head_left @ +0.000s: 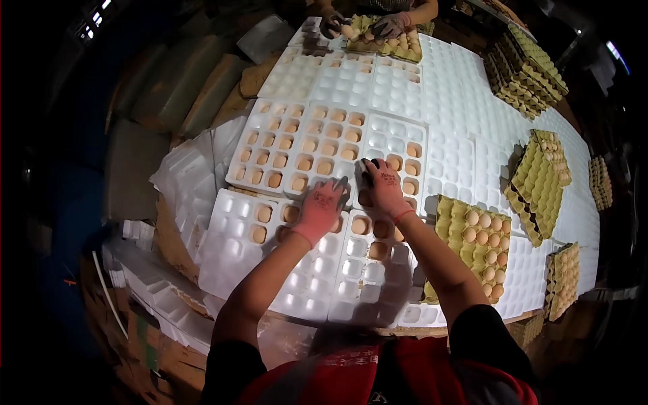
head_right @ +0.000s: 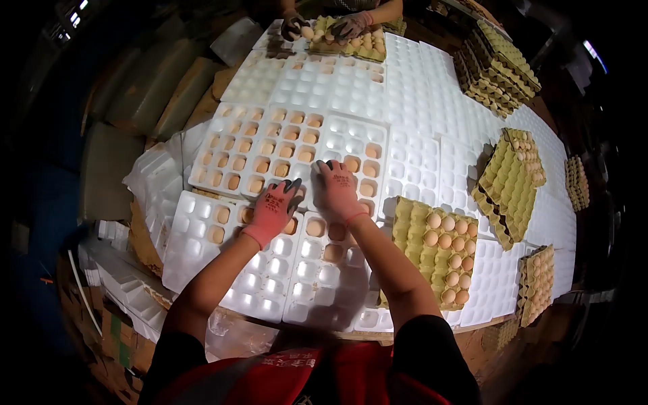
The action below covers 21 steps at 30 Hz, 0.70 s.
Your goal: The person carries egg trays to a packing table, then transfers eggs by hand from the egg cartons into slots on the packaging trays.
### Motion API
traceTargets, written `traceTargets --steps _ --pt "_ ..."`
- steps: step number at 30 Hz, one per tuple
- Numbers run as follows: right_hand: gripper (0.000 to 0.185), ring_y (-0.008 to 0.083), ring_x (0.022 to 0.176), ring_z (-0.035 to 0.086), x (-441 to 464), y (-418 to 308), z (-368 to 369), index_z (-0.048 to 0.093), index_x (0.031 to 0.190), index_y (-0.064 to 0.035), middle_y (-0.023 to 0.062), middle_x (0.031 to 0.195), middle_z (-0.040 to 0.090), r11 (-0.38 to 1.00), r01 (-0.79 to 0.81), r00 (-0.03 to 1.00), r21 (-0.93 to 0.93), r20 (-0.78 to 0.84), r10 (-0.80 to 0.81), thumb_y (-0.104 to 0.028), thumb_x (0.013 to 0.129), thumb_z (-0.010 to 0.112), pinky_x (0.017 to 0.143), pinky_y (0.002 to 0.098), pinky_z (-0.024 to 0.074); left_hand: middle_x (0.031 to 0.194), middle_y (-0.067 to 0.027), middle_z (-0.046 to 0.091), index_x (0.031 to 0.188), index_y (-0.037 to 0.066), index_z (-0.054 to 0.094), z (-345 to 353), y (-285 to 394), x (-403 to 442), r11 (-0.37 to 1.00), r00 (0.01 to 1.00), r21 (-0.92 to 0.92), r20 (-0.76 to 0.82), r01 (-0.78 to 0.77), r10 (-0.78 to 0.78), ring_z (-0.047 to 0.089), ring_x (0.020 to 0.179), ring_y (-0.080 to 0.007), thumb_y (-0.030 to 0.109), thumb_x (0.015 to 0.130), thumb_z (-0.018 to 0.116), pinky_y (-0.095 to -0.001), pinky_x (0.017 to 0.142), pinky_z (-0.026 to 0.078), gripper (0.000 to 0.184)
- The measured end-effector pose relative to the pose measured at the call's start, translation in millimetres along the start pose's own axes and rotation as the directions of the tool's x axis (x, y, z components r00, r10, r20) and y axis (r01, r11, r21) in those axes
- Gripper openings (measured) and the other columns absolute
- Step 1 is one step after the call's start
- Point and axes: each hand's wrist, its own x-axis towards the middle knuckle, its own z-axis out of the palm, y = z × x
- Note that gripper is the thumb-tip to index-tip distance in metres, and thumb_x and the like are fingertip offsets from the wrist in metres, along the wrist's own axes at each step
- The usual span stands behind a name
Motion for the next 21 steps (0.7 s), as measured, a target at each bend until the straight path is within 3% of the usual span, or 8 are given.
traceTargets --steps 2,4,6,7,9,13,18,21 --pt "0.041 0.0377 0.109 0.055 -15 -8 -7 0.059 0.126 -0.0083 0.017 0.119 0.055 0.997 -0.032 0.998 0.068 -0.054 0.035 -0.015 0.086 0.065 0.09 0.0473 0.0466 0.129 -0.0197 0.053 0.129 0.007 0.058 13 1 23 0.965 0.956 -0.261 -0.276 0.025 -0.1 0.05 0.119 -0.0404 0.017 0.082 0.069 -0.0478 0.1 0.044 0.049" --pt "0.04 0.0393 0.11 0.053 -45 -12 -28 0.059 0.125 -0.0074 0.0177 0.118 0.055 0.989 -0.06 0.994 0.138 -0.08 0.071 -0.015 0.087 0.065 0.091 0.0479 0.0456 0.134 -0.0191 0.052 0.13 0.008 0.057 38 1 54 0.996 0.94 -0.076 -0.341 -0.035 0.007 0.048 0.123 -0.0403 0.018 0.083 0.066 -0.0516 0.105 0.038 0.049" --pt "0.042 0.0392 0.112 0.053 -89 -18 -53 0.058 0.124 -0.0062 0.0187 0.119 0.055 0.976 -0.013 0.999 0.217 0.034 0.006 -0.015 0.085 0.067 0.096 0.0465 0.0439 0.137 -0.0169 0.05 0.132 0.006 0.055 53 0 62 0.994 0.994 0.102 -0.089 -0.051 0.06 0.045 0.126 -0.0391 0.016 0.084 0.065 -0.0516 0.105 0.037 0.05" --pt "0.044 0.0385 0.115 0.052 -109 -33 -81 0.058 0.125 -0.0072 0.0183 0.122 0.055 0.966 -0.05 0.989 0.255 0.147 0.013 -0.014 0.083 0.068 0.099 0.0456 0.043 0.141 -0.0166 0.047 0.136 0.006 0.053 62 -5 63 0.998 0.989 -0.051 -0.146 -0.048 0.04 0.04 0.132 -0.0397 0.009 0.082 0.065 -0.0554 0.109 0.033 0.055" --pt "0.041 0.0377 0.118 0.052 -158 -30 -114 0.06 0.123 -0.0078 0.0172 0.125 0.055 0.999 0.025 0.983 0.028 0.183 -0.03 -0.012 0.082 0.067 0.1 0.0451 0.0423 0.137 -0.0162 0.05 0.134 0.006 0.054 67 -8 55 0.996 0.974 0.039 -0.208 -0.085 0.091 0.045 0.126 -0.0383 0.009 0.082 0.066 -0.0533 0.105 0.036 0.053" --pt "0.03 0.0346 0.11 0.054 -211 57 -205 0.063 0.115 -0.0076 0.0163 0.118 0.056 0.899 -0.432 0.9 -0.075 -0.109 0.423 -0.012 0.085 0.063 0.092 0.0435 0.0449 0.117 -0.013 0.063 0.12 0.008 0.063 7 97 49 0.942 0.98 -0.297 -0.163 -0.157 0.112 0.059 0.109 -0.034 0.009 0.083 0.066 -0.0427 0.092 0.049 0.037" --pt "0.052 0.0354 0.11 0.056 -241 141 -210 0.056 0.126 -0.0104 0.0144 0.117 0.056 0.918 -0.071 0.987 -0.39 0.103 0.12 -0.004 0.076 0.069 0.09 0.0436 0.0491 0.114 -0.0114 0.059 0.116 0.011 0.063 43 269 30 0.814 0.863 -0.301 -0.077 -0.497 0.499 0.056 0.111 -0.0311 0.021 0.078 0.073 -0.0422 0.092 0.045 0.04" --pt "0.049 0.0325 0.105 0.06 -248 147 -234 0.056 0.125 -0.0088 0.0148 0.115 0.057 0.956 -0.287 0.956 0.053 -0.04 0.289 -0.007 0.078 0.071 0.09 0.0407 0.0501 0.117 -0.0121 0.057 0.118 0.009 0.058 75 325 28 0.842 0.839 -0.086 0.08 -0.532 0.539 0.053 0.114 -0.0287 0.023 0.079 0.074 -0.0402 0.09 0.044 0.045"
